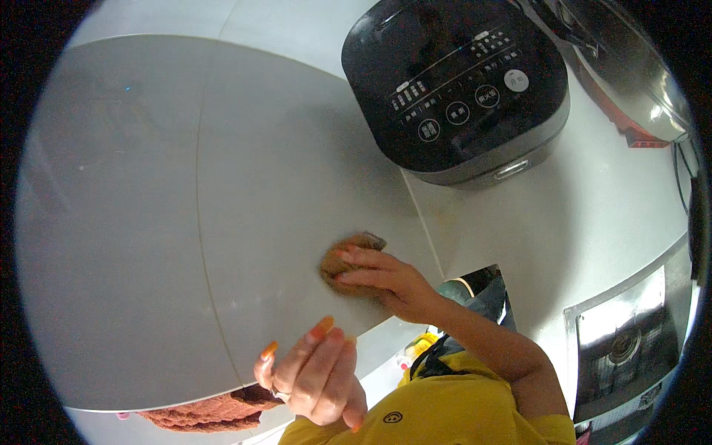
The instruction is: The person wipes a white wall and countertop with a brown cloth, then rinses the cloth at the sink. They continue wiping the countertop, a wooden cutting board, and the gas stovetop with a red cloth.
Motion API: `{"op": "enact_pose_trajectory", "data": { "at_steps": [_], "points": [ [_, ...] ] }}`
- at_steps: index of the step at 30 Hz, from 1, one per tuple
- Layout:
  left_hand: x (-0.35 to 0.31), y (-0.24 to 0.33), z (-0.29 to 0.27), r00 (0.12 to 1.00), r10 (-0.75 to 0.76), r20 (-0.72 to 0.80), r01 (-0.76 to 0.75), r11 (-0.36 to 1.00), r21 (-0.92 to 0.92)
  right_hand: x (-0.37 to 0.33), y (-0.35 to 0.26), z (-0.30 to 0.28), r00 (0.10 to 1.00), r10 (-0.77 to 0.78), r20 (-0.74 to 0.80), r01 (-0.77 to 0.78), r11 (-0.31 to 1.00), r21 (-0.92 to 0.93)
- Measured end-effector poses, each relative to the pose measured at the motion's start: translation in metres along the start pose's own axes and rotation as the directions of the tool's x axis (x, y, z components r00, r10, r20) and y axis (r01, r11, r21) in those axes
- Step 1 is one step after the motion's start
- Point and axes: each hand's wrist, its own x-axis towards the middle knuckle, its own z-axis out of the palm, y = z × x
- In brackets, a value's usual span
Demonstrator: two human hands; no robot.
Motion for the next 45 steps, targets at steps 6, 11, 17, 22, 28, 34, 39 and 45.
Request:
{"op": "enact_pose_trajectory", "data": {
  "at_steps": [6,11,17,22,28,34,39,45],
  "points": [
    [0.013,0.017,-0.001,0.965,-0.224,0.136,0.215,0.974,0.074,-0.047,-0.010,-0.004,0.998,-0.024,0.060,0.018,0.996,0.093],
    [0.010,0.018,-0.001,0.960,-0.268,0.086,0.276,0.956,-0.101,-0.072,-0.016,-0.024,0.983,0.146,0.113,-0.156,0.984,0.087],
    [-0.010,0.051,0.011,0.872,-0.179,0.456,0.424,0.742,-0.520,-0.072,-0.024,-0.062,0.891,0.448,0.073,-0.435,0.889,-0.143],
    [-0.035,0.072,0.036,0.936,0.042,0.350,0.205,0.744,-0.636,-0.064,0.033,-0.042,0.842,0.394,-0.368,-0.423,0.906,0.004],
    [-0.039,0.068,0.026,0.956,0.033,0.290,0.186,0.697,-0.693,-0.086,0.053,-0.001,0.767,0.473,-0.434,-0.560,0.823,-0.094],
    [-0.048,0.067,0.013,0.973,0.037,0.229,0.146,0.671,-0.727,-0.081,0.010,0.019,0.774,0.441,-0.454,-0.518,0.853,-0.054],
    [-0.040,0.058,-0.011,0.986,0.063,0.154,0.062,0.723,-0.688,-0.054,-0.044,0.023,0.866,0.350,-0.357,-0.405,0.910,-0.089],
    [-0.045,0.053,-0.027,0.994,0.070,0.089,0.019,0.671,-0.741,-0.001,-0.093,0.019,0.850,0.500,-0.166,-0.492,0.866,0.091]
  ]
}}
